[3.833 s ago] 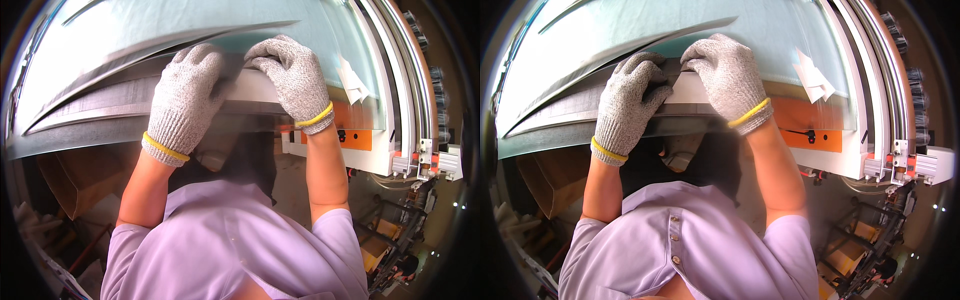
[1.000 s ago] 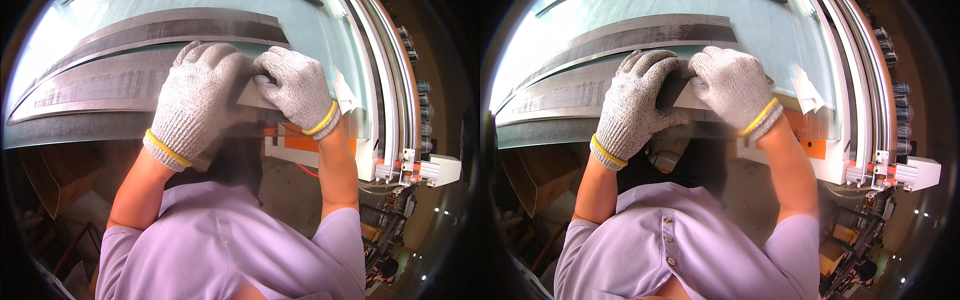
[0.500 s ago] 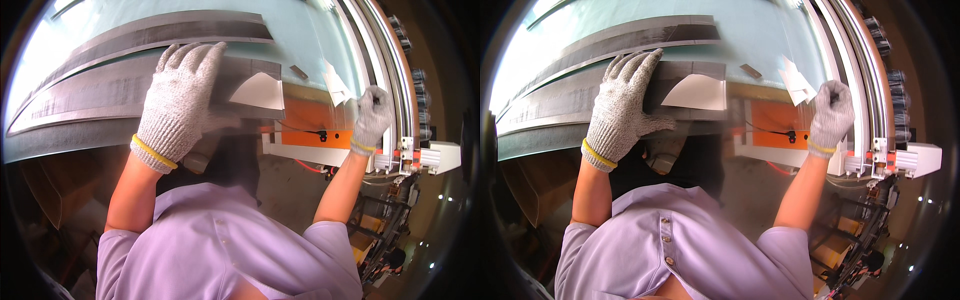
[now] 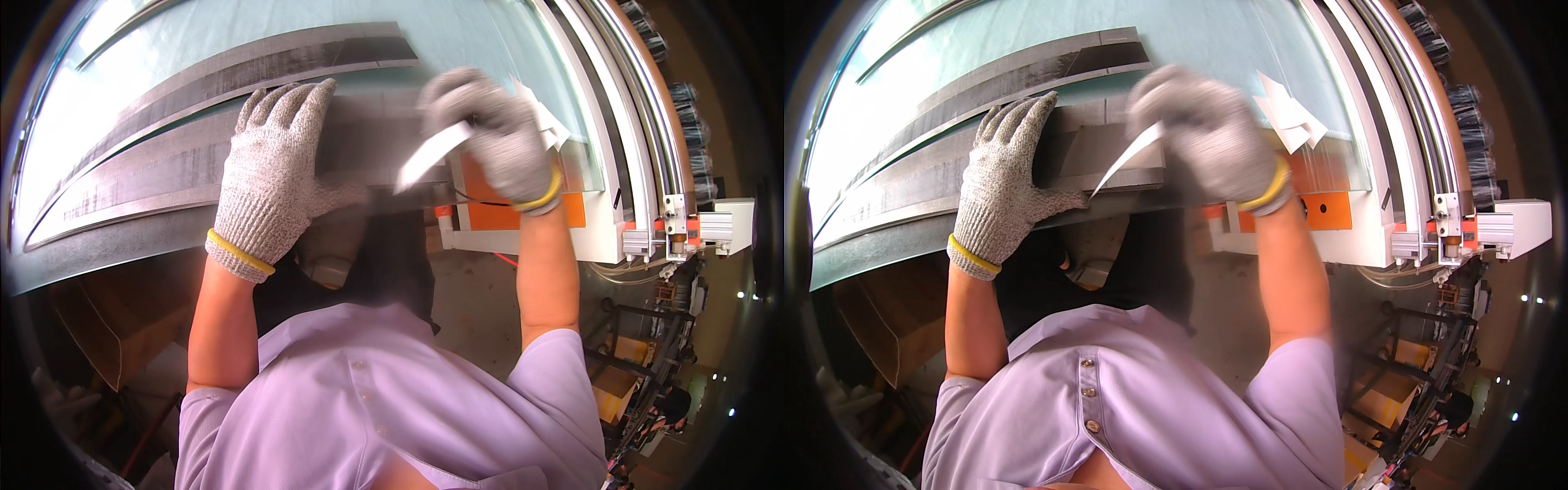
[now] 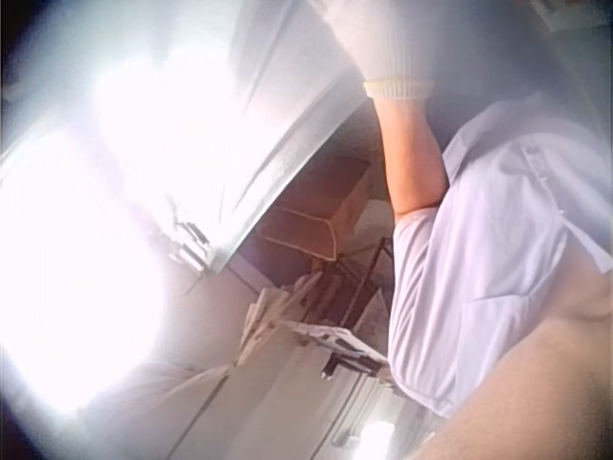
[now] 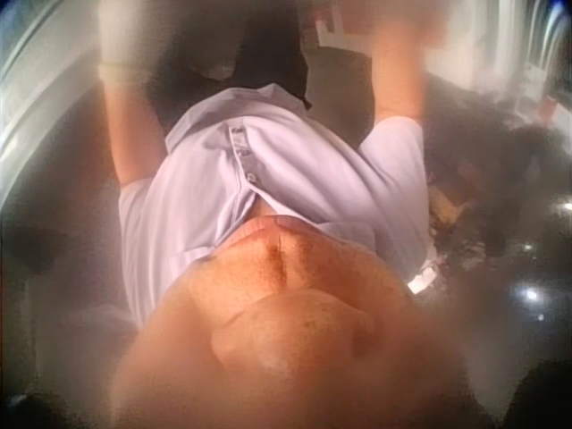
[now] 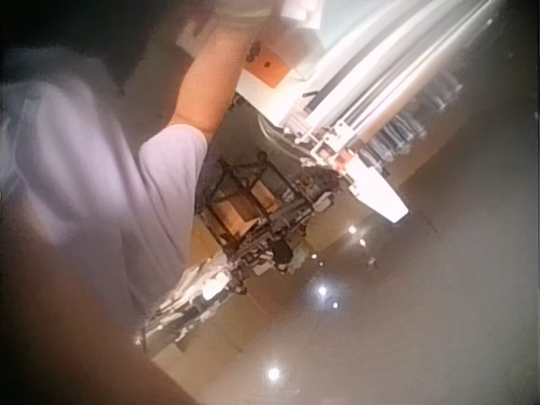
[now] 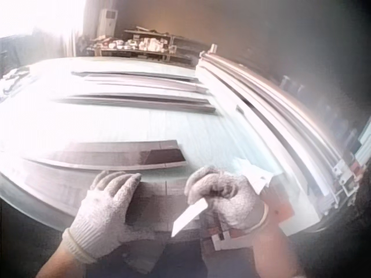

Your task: The person picks up a long metal bar and moves to a workbench. They then use a sanding block to sand the edges of the metal bar repeatedly.

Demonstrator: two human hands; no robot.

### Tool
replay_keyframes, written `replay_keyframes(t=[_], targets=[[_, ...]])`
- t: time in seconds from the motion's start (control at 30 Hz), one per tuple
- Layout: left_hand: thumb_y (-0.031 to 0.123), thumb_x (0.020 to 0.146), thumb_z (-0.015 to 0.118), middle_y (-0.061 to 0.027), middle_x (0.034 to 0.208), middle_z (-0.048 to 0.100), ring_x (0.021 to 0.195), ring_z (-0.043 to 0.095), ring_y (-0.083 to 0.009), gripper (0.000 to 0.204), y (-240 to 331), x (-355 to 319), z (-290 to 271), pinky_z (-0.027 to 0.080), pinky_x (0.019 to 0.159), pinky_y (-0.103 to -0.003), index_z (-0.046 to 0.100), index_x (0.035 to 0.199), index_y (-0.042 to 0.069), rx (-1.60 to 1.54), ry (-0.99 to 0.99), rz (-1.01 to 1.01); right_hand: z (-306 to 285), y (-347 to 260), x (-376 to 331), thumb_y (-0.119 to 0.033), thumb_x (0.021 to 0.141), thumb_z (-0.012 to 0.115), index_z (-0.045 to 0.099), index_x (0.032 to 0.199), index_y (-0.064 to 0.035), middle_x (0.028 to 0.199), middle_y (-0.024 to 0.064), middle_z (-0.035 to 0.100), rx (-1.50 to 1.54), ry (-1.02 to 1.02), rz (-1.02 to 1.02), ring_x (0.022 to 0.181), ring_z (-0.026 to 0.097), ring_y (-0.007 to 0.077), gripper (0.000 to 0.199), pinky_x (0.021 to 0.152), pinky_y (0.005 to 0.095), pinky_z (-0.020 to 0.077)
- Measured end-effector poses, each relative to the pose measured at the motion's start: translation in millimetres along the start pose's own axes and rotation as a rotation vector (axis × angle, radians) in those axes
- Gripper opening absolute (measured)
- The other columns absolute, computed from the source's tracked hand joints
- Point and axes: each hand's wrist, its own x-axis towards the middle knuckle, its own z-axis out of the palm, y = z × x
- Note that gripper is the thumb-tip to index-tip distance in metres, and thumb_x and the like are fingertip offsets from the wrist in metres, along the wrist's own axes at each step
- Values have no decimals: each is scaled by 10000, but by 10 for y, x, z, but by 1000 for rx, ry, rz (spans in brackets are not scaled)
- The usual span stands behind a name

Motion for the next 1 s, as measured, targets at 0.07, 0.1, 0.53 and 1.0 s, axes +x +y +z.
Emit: replay_keyframes(t=[0.07, 0.1, 0.53, 1.0], targets=[[344, 566, 938, -183, 1451, 517, 1396, 410, -421, 1069, 20, 4, 5, 312, 1202, -499, 457, 1484, 85, -7, -7, 0, -229, 133, -158, -50, 918, 704, 704, 1056, -34, 995, 59, 714, 618, 382, 86, 945, 690, 170, 139, 852, 297, 581], [345, 565, 939, -183, 1453, 515, 1396, 409, -421, 1072, 19, -1, 9, 310, 1204, -500, 454, 1485, 83, -1, -11, -3, -314, 151, -214, -48, 918, 704, 706, 1071, -30, 997, 69, 720, 529, 519, 153, 934, 692, 168, 154, 828, 289, 580], [348, 631, 903, -200, 1429, 534, 1388, 425, -418, 1017, -27, -2, -36, 324, 1193, -488, 440, 1495, 80, -38, -35, 58, -214, -265, -257, -258, 784, 834, 708, 1175, -68, 1258, 157, 648, -727, 184, 161, 1120, 646, 325, 452, 974, 431, 519], [338, 615, 887, -147, 1289, 672, 1259, 584, -364, 762, 3, -424, -358, 434, 1089, -472, 666, 1271, 23, -10, 490, 153, 52, -603, 166, 218, 676, 504, 750, 1051, 15, 1122, 166, 715, -542, 140, -112, 1017, 700, 244, 493, 824, 316, 590]])
